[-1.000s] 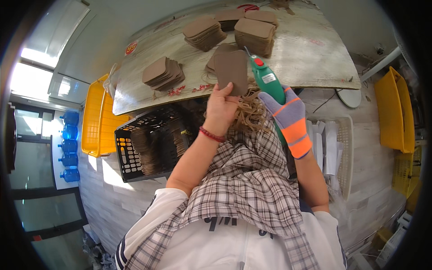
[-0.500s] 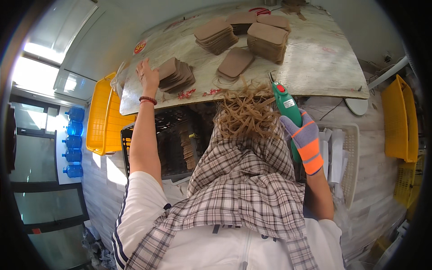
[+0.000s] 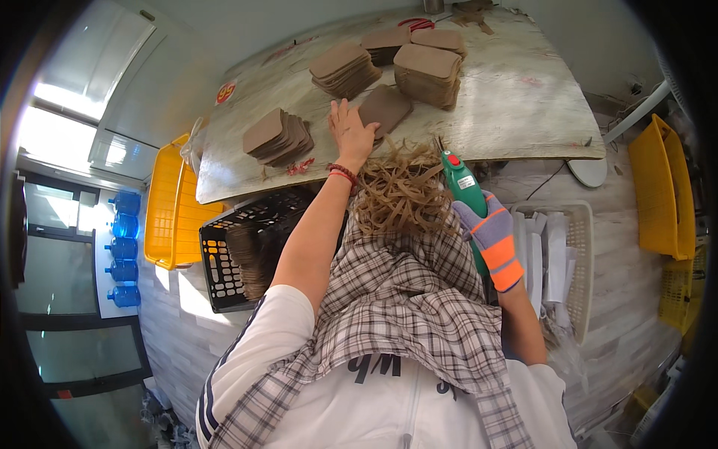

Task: The person uses a green rotary tool to smooth the edges of small brown rectangular wood pieces. They pick up each piece, run the tool along its edges, and place it back on the table or into a black crate.

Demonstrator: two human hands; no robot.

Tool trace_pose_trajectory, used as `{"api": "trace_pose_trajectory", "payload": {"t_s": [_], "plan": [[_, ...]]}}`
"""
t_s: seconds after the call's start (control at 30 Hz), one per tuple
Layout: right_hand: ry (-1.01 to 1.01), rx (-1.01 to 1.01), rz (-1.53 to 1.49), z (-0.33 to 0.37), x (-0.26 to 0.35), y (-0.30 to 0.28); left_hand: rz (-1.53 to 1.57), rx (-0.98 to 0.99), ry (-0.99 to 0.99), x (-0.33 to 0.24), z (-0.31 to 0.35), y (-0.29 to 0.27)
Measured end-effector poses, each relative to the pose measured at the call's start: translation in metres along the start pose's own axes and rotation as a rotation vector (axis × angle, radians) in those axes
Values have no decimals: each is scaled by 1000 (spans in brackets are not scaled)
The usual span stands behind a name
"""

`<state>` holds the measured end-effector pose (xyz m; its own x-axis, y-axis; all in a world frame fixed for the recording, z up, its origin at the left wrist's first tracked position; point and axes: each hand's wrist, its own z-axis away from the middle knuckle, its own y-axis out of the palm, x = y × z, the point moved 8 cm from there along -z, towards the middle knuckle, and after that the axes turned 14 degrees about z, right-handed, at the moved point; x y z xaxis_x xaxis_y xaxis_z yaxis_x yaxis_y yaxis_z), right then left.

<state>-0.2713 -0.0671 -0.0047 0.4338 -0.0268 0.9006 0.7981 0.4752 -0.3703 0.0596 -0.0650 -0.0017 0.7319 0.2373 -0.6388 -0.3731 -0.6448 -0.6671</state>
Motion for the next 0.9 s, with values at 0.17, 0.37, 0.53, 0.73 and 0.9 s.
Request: {"api": "trace_pose_trajectory", "payload": {"t_s": [0.17,0.37,0.53,0.73,0.9], "plan": [[-11,25,7,-2,1,4,179,-150,74,-22,9,-16],[-68,7,82,-1,10,4,1337,-215,-361,-4,24,-9],[-75,35,46,5,44,6,2025,-333,-476,-65,51,-23],[-70,83,-74,12,60,13,2298,-370,-580,-83,61,-9],[-88,71,-115,16,67,12,2317,-365,-624,-90,67,3]]}}
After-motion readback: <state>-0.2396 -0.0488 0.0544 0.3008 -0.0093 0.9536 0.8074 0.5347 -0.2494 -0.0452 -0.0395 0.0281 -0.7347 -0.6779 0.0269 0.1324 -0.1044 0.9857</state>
